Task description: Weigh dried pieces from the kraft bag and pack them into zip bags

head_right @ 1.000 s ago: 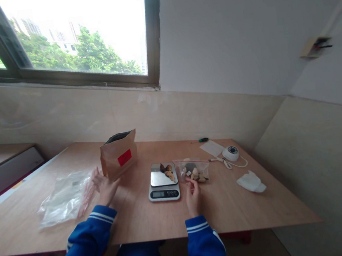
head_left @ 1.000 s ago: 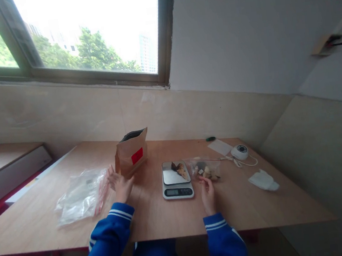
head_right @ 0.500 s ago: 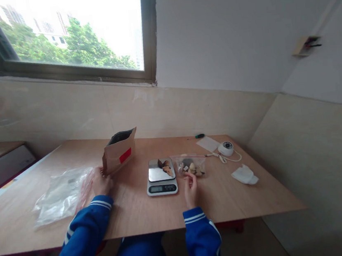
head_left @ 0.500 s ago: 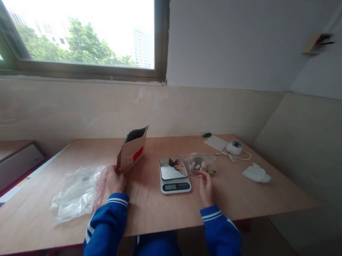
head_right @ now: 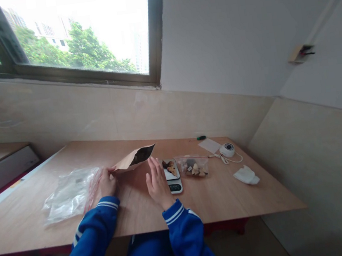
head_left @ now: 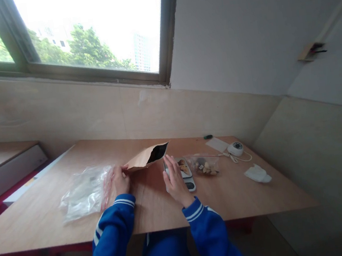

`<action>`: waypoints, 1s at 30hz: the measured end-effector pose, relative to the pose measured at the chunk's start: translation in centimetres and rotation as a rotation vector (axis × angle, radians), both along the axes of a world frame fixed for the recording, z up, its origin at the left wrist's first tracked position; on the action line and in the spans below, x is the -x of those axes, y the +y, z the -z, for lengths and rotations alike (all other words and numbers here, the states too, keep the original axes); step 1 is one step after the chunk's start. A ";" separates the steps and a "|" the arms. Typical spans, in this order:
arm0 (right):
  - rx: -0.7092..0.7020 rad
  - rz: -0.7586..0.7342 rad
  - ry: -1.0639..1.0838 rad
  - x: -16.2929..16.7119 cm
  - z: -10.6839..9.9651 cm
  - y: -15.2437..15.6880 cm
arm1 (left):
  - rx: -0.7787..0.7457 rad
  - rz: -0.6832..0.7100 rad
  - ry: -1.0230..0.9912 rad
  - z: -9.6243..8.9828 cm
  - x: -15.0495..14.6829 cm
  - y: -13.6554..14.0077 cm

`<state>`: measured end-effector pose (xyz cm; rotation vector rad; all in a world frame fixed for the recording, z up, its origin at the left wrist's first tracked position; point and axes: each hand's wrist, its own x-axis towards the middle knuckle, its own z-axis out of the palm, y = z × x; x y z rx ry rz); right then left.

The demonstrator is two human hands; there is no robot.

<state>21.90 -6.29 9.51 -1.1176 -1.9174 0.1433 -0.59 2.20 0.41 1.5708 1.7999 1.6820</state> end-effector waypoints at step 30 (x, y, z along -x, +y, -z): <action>0.186 -0.098 -0.074 1.8 3.3 3.4 | -0.002 0.141 0.256 1.5 0.1 0.7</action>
